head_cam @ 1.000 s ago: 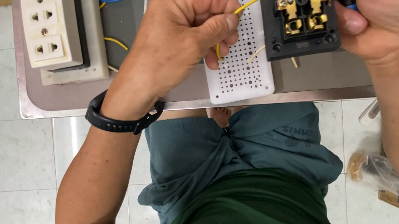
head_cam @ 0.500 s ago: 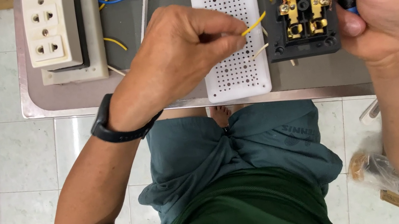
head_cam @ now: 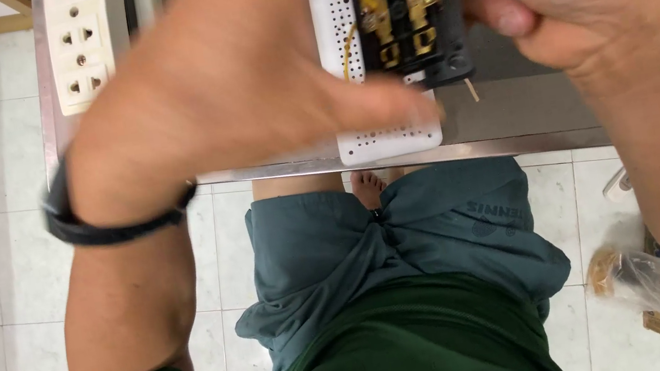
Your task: Wiring an electrical component by inserting wires into terminals and tightening them with a screwdriver.
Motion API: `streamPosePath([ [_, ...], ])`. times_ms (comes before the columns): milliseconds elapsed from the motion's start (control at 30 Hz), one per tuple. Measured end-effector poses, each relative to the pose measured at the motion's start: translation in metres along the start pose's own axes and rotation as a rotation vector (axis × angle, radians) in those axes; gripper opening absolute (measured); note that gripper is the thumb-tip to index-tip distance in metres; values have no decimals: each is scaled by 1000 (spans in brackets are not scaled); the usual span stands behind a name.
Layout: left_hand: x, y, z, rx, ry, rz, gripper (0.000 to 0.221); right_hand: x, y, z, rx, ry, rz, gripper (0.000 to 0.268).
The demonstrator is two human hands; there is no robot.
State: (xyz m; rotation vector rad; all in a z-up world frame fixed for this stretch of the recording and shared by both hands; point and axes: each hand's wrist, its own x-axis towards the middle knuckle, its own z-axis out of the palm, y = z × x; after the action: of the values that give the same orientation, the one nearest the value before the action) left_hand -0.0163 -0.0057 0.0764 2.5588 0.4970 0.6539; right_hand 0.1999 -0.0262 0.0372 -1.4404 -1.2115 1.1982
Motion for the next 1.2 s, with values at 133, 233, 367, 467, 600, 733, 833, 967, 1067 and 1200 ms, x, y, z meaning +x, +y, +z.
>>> streamPosePath([
  [133, 4, -5, 22, 80, -15, 47, 87, -7, -2, 8, -43, -34, -43, 20],
  [233, 4, -4, 19, 96, -9, 58, 80, -7, 4, 3, 31, -127, -62, 14],
  [367, -2, -6, 13, 2, 38, 35, 66, -17, 17, -12, 106, -227, -145, 21],
  [467, -7, -11, 11, -13, 52, -29, 71, -27, 19, -6, 103, -185, -92, 38],
  [600, -8, -15, 17, -34, 77, -24, 66, -32, 35, 4, 137, -76, 23, 35],
  [733, -18, -25, 22, -45, 38, -7, 93, -39, 32, 9, -57, -26, -93, 9],
  [833, -20, -22, 23, -13, 41, -12, 100, -43, 39, 9, -397, 105, -297, 8],
  [967, -18, -12, 22, 50, 32, -44, 100, -45, 47, 9, -458, 169, -443, 8],
  [1067, -20, -12, 23, 92, 17, -54, 101, -44, 50, 9, -506, 189, -544, 7],
  [1200, -15, -6, 22, 92, 37, -38, 90, -43, 58, 8, -598, 219, -623, 9],
])
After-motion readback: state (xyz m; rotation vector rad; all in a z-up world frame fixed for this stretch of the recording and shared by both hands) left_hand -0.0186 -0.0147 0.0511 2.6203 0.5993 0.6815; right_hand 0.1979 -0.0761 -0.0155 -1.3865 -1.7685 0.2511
